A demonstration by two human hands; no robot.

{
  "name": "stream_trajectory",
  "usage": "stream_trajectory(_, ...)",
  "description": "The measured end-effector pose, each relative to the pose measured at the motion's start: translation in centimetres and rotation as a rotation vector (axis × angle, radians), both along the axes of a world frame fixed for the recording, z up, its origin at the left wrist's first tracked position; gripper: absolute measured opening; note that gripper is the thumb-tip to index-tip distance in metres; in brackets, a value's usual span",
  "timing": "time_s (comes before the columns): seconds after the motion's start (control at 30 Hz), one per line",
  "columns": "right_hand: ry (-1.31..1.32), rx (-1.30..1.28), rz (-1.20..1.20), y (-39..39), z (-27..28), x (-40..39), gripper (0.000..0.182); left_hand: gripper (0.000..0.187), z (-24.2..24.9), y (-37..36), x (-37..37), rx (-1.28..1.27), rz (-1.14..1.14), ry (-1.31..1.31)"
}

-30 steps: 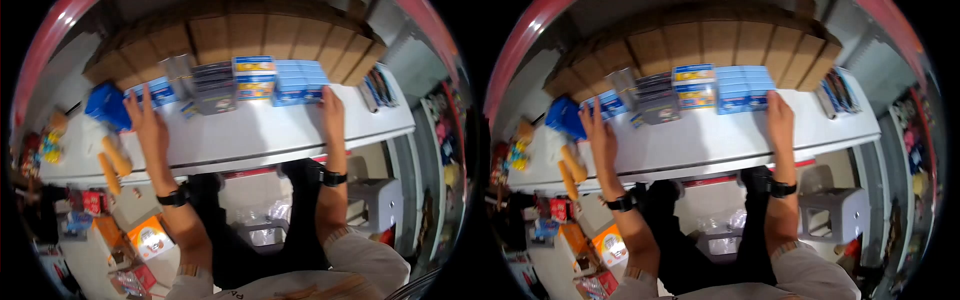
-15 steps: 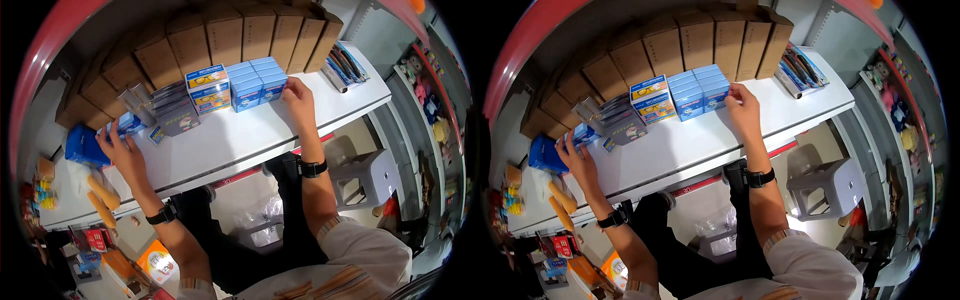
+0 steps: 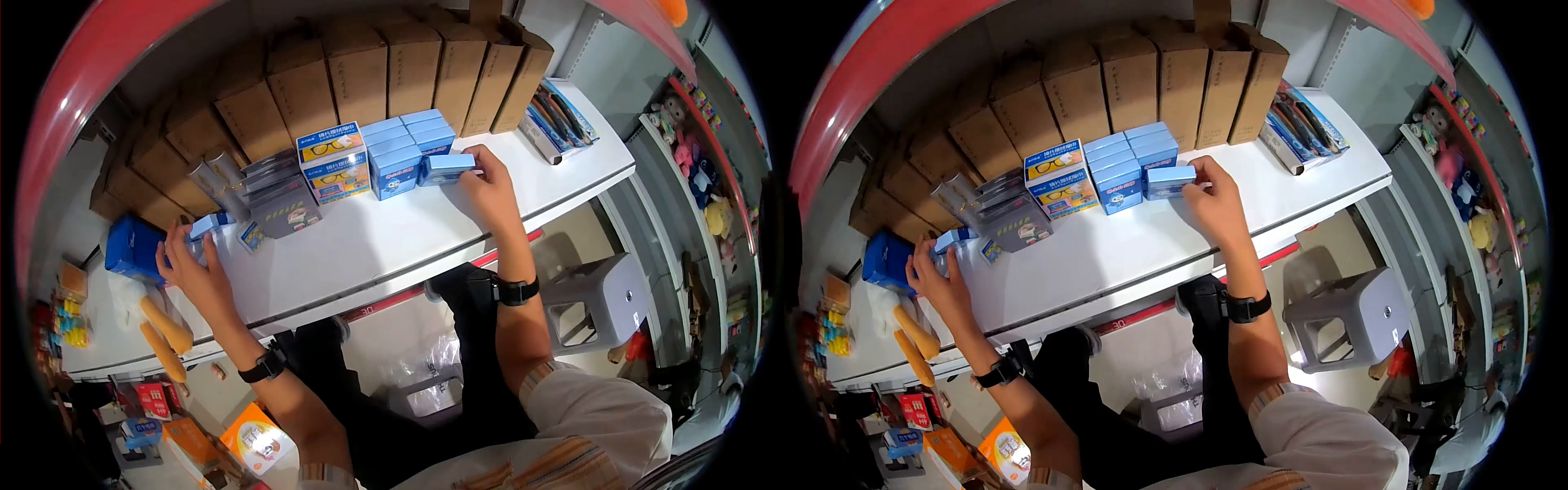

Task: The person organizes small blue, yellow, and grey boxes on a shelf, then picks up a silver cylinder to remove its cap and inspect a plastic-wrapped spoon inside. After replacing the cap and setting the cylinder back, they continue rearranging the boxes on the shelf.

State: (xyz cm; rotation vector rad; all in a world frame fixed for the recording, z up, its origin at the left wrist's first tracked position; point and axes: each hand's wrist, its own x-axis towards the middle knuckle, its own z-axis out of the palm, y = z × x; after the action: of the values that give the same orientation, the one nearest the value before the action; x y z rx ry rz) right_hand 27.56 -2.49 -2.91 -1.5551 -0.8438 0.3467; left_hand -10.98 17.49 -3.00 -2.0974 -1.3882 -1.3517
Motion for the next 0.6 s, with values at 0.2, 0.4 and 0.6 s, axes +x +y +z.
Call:
stream_trajectory(0.2,0.054,0.082,-0.101,-1.6,-0.4,4.5,0.02,0.029,-0.9,0.1,-0.8,-0.038,0.007,-0.039)
stream_trajectory(0.4,0.032,0.11,-0.171,0.9,-1.0,6.1,0.029,0.029,-0.7,-0.3,-0.3,-0.01,-0.04,-0.092)
stream_trajectory(0.6,-0.037,0.098,-0.164,2.8,-0.3,3.0,0.042,0.028,0.0,-1.4,0.6,-0.122,-0.037,-0.214)
